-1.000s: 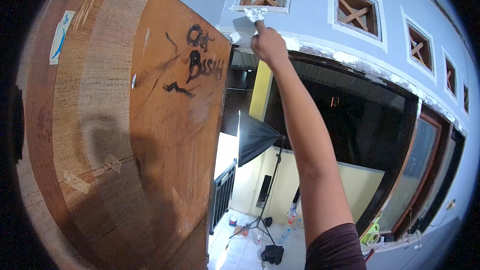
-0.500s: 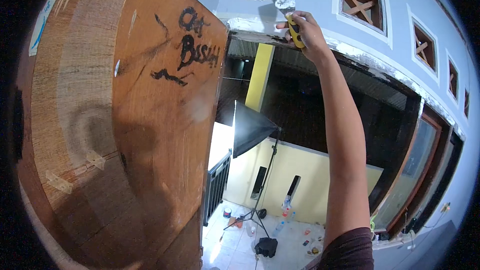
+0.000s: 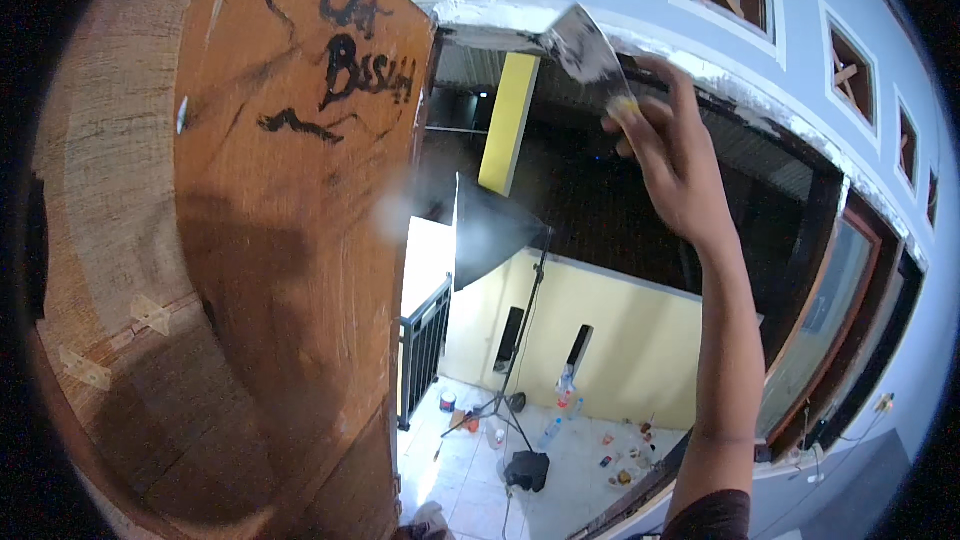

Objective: The person applies white putty to the gaps above a wooden door frame using a putty knife, cleans the tool with paper, and applies strips of masking tape to the wall.

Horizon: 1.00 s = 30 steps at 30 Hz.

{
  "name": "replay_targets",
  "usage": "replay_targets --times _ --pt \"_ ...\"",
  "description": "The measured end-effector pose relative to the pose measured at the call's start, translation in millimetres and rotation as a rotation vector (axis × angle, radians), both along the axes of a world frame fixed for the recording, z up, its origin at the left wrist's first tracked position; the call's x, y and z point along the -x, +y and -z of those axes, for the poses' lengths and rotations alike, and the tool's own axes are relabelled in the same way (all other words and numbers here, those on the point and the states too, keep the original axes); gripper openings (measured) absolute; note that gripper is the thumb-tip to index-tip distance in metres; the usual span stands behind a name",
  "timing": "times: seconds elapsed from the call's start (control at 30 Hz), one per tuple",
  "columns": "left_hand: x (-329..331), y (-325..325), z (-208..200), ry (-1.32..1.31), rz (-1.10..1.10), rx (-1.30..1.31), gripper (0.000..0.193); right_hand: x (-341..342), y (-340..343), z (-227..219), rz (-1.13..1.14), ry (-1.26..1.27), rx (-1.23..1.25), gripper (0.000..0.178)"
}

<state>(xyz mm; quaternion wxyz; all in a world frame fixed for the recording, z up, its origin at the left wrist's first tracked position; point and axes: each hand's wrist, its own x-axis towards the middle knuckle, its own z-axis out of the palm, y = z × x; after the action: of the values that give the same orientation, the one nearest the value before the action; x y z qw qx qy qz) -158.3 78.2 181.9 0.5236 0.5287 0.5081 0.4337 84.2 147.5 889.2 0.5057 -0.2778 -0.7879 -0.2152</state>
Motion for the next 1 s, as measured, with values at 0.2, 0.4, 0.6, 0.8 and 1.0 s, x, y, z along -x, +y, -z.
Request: replay_targets --times 0.2,0.4,0.6,0.8,1.0 --pt "7.2 3.3 -127.3 -0.21 -0.008 0.066 0.042 -42.6 -70.2 191.9 -0.164 0.588 0.295 0.049" --pt "-1.6 20.9 -182.3 -0.274 -0.169 -0.223 0.015 -21.0 -87.8 403.0 -0.39 1.425 0.969 0.023" --pt "-15.6 15.8 -263.7 -0.378 0.122 -0.151 0.013 21.6 -113.2 433.2 -0.425 1.329 1.053 0.042" --pt "-40.2 -34.2 -259.7 -0.413 0.372 -0.081 0.025 6.6 -156.6 423.1 -0.336 1.156 1.189 0.055" --pt "-41.3 -45.6 -224.5 -0.426 0.366 -0.155 0.041 6.4 -183.3 407.7 -0.406 1.096 1.246 0.055"
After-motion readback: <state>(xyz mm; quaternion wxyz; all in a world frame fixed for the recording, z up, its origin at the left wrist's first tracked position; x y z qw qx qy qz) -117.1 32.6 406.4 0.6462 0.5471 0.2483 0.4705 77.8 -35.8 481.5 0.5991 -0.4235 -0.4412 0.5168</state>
